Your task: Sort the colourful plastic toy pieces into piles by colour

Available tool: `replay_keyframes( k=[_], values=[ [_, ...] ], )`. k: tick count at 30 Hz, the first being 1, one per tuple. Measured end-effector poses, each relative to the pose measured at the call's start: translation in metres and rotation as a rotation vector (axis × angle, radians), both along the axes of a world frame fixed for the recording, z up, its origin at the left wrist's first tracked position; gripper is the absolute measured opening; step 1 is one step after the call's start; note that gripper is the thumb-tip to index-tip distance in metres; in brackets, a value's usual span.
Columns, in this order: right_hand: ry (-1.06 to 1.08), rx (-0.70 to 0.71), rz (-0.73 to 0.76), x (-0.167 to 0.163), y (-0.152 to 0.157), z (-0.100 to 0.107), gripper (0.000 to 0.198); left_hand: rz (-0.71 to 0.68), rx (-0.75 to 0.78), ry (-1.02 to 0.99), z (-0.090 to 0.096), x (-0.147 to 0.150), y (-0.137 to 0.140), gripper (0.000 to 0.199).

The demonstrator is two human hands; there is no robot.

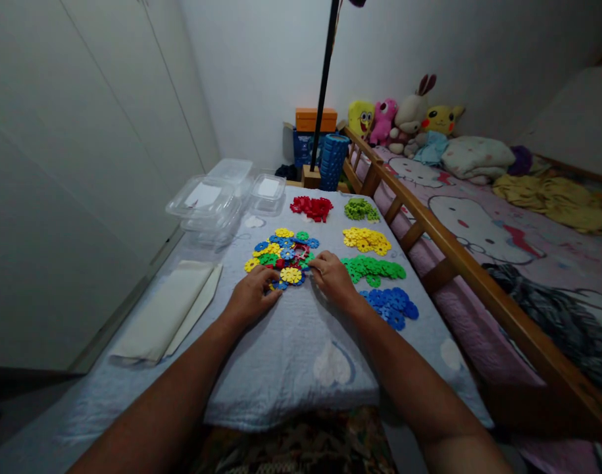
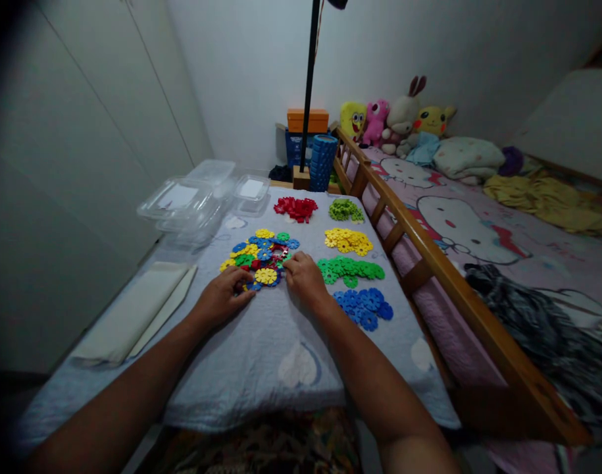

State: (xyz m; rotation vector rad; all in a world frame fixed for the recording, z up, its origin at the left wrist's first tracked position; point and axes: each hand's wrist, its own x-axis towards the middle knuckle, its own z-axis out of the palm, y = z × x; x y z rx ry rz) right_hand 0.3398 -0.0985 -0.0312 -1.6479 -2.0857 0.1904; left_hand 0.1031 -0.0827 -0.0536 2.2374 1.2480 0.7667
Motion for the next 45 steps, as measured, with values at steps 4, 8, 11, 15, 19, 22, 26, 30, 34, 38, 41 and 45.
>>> replay_keyframes(
  k=[4, 8, 11, 15, 19, 22, 26, 30, 34, 38, 41, 45],
  values=[
    [0.213, -0.015, -0.026, 0.029, -0.008, 0.013, 0.021, -0.002, 0.008, 0.000, -0.003, 0.000, 0.001, 0.019],
    [0.391, -0.112, -0.132, 0.074, -0.030, 0.028, 0.019, -0.001, 0.011, -0.013, -0.005, -0.001, 0.001, 0.019],
    [0.436, -0.145, -0.238, 0.112, -0.051, 0.036, 0.023, -0.001, 0.015, -0.025, -0.005, -0.001, 0.002, 0.019],
    [0.455, -0.194, -0.337, 0.150, -0.081, 0.042, 0.023, -0.012, 0.008, -0.034, -0.003, -0.002, 0.002, 0.020],
    [0.507, -0.246, -0.393, 0.166, -0.107, 0.043, 0.024, -0.007, -0.003, -0.020, -0.003, -0.001, 0.002, 0.020],
    [0.551, -0.309, -0.383, 0.169, -0.119, 0.038, 0.021, -0.010, 0.008, -0.021, -0.004, -0.001, 0.003, 0.020],
    [0.562, -0.336, -0.368, 0.170, -0.123, 0.023, 0.019, -0.005, 0.020, -0.013, -0.004, -0.002, 0.003, 0.021],
    [0.494, -0.259, -0.407, 0.172, -0.124, 0.009, 0.014, -0.008, 0.011, -0.010, -0.004, -0.002, 0.003, 0.023],
    [0.348, -0.184, -0.437, 0.171, -0.122, 0.005, 0.012, -0.011, 0.003, -0.023, -0.004, -0.002, 0.003, 0.023],
    [0.219, -0.078, -0.438, 0.151, -0.110, 0.014, 0.013, -0.010, 0.005, -0.031, -0.004, -0.002, 0.003, 0.022],
    [0.180, -0.075, -0.346, 0.120, -0.093, 0.022, 0.012, -0.010, -0.001, -0.028, -0.003, -0.001, 0.003, 0.021],
    [0.121, -0.109, -0.151, 0.064, -0.064, 0.027, 0.014, -0.006, 0.011, -0.012, -0.002, -0.001, 0.002, 0.020]
  ],
)
